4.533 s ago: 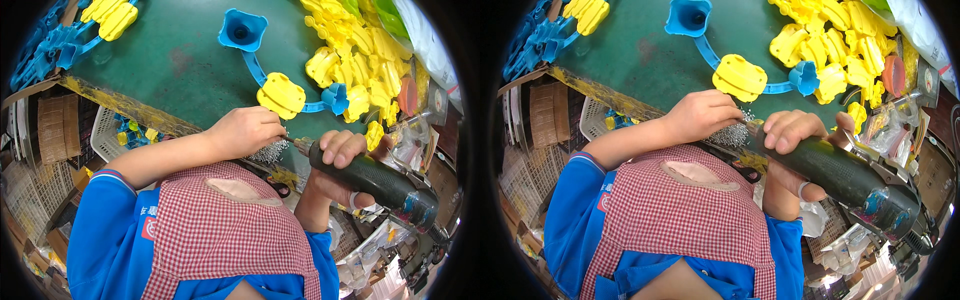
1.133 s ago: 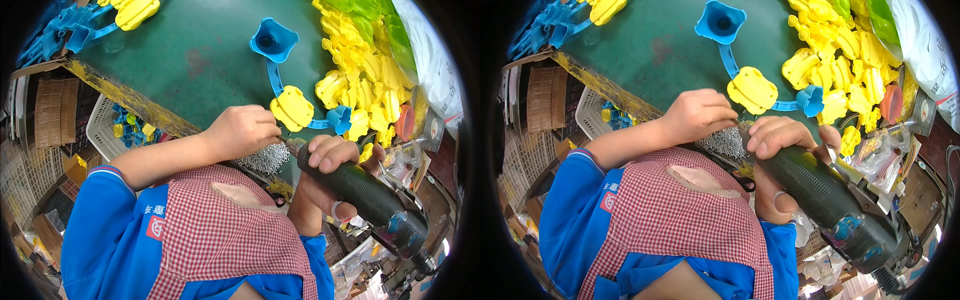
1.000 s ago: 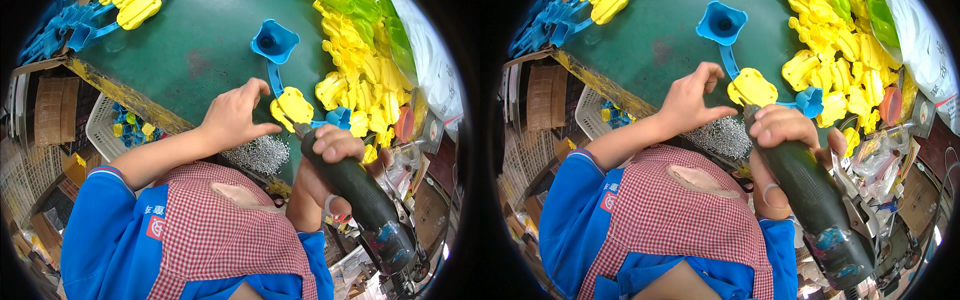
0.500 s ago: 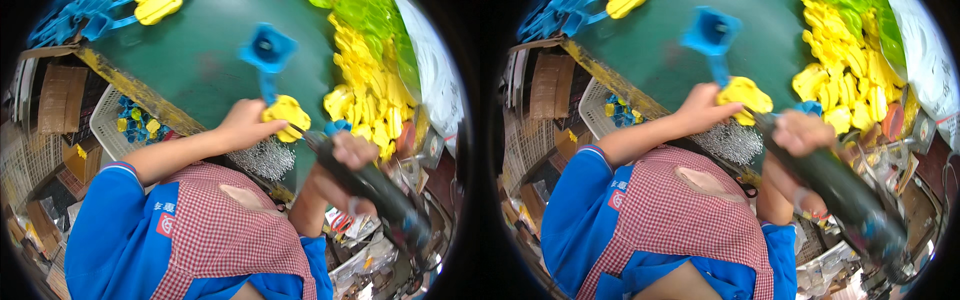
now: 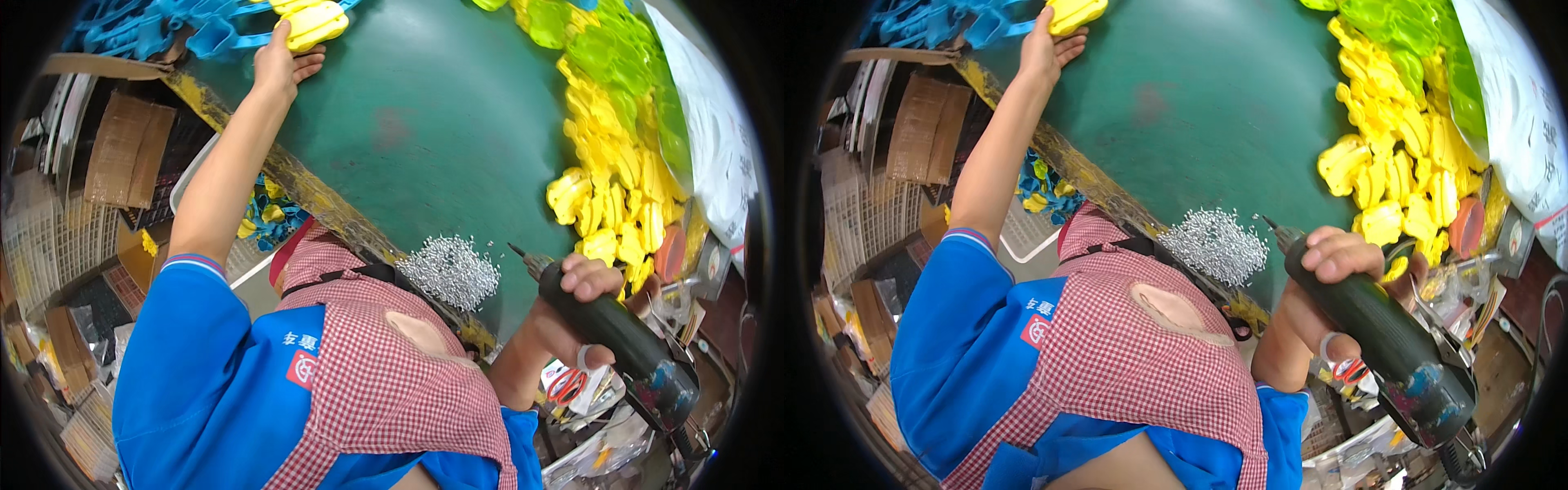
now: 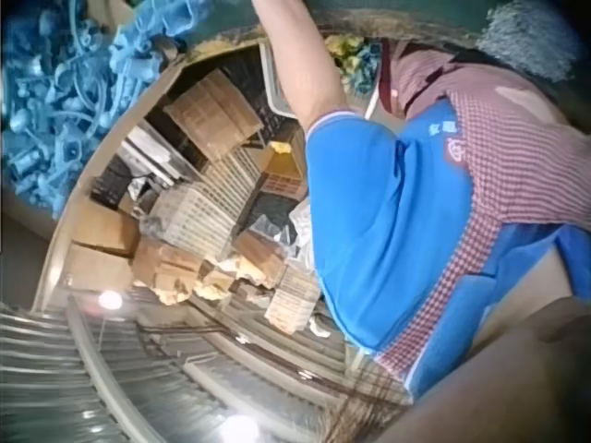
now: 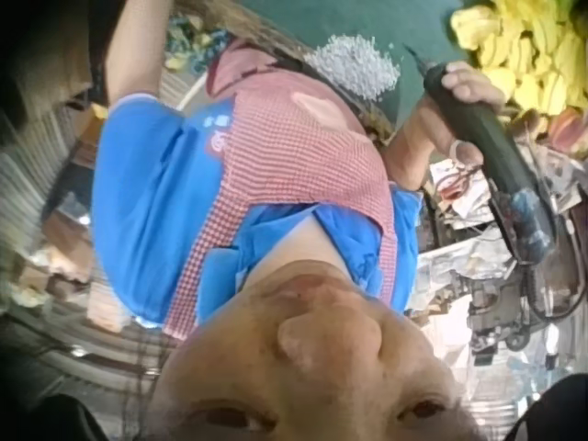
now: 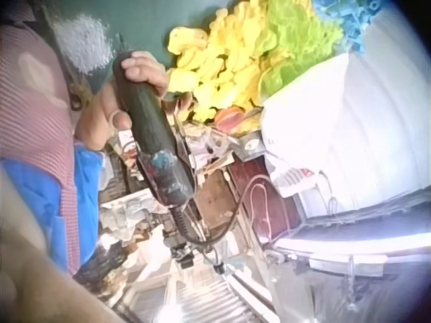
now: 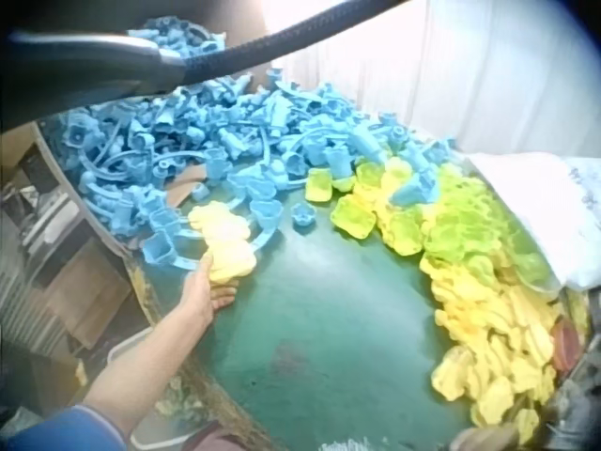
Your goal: The person assembles blue and yellow plastic components on a green workbench. They fit yellow pieces into blue frames and use a power drill to fasten them with small metal fasteners, repeating the process for multiple units.
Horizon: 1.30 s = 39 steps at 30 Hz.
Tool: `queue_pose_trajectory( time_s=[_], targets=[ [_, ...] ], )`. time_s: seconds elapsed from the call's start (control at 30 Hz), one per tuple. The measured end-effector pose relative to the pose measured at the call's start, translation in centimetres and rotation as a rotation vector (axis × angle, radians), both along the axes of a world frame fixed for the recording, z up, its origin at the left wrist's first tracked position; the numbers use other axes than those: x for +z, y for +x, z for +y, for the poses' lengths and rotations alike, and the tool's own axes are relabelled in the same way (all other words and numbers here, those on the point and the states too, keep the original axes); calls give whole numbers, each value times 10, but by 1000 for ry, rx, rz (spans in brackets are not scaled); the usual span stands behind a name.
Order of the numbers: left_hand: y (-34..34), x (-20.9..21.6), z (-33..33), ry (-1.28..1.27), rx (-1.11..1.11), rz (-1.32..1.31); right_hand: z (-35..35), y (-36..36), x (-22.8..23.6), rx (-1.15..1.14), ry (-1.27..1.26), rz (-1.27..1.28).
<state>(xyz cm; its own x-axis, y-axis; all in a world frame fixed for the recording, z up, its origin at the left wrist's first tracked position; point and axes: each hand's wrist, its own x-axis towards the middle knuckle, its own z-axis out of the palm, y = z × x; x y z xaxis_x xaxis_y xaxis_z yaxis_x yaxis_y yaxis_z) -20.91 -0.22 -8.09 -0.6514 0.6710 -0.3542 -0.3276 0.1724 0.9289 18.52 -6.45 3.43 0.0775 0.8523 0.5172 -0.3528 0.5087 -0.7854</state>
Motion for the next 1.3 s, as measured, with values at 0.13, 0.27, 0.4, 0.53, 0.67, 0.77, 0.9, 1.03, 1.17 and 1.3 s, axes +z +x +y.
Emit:
queue_pose_trajectory(
  time_s=[0.13,0.27,0.4,0.53,0.67,0.77,0.9,1.03,1.17,1.3],
  targets=[
    [106,32,-53,97,-417,-54,-12,6,-30,-33,-71,-19],
    [203,30,-68,-130,-913,27,-23,2,-51,26,-197,-50],
    [221,35,-55,-154,-1005,45,-23,1,-59,-68,-194,-58],
    [205,38,-82,133,-939,603,-24,6,-37,-43,-162,44],
    [227,50,-98,515,-975,798,-24,8,-13,160,-95,183],
    [227,41,-96,558,-1104,844,-25,6,-9,179,-105,158],
    [224,44,-96,570,-1101,878,-26,7,-6,181,-114,167],
    [224,44,-94,558,-1063,734,-23,6,-5,186,-110,156],
    [222,45,-95,581,-1099,764,-25,7,-5,178,-128,128],
    [221,49,-94,640,-1116,937,-27,8,-2,228,-132,118]
  ],
)
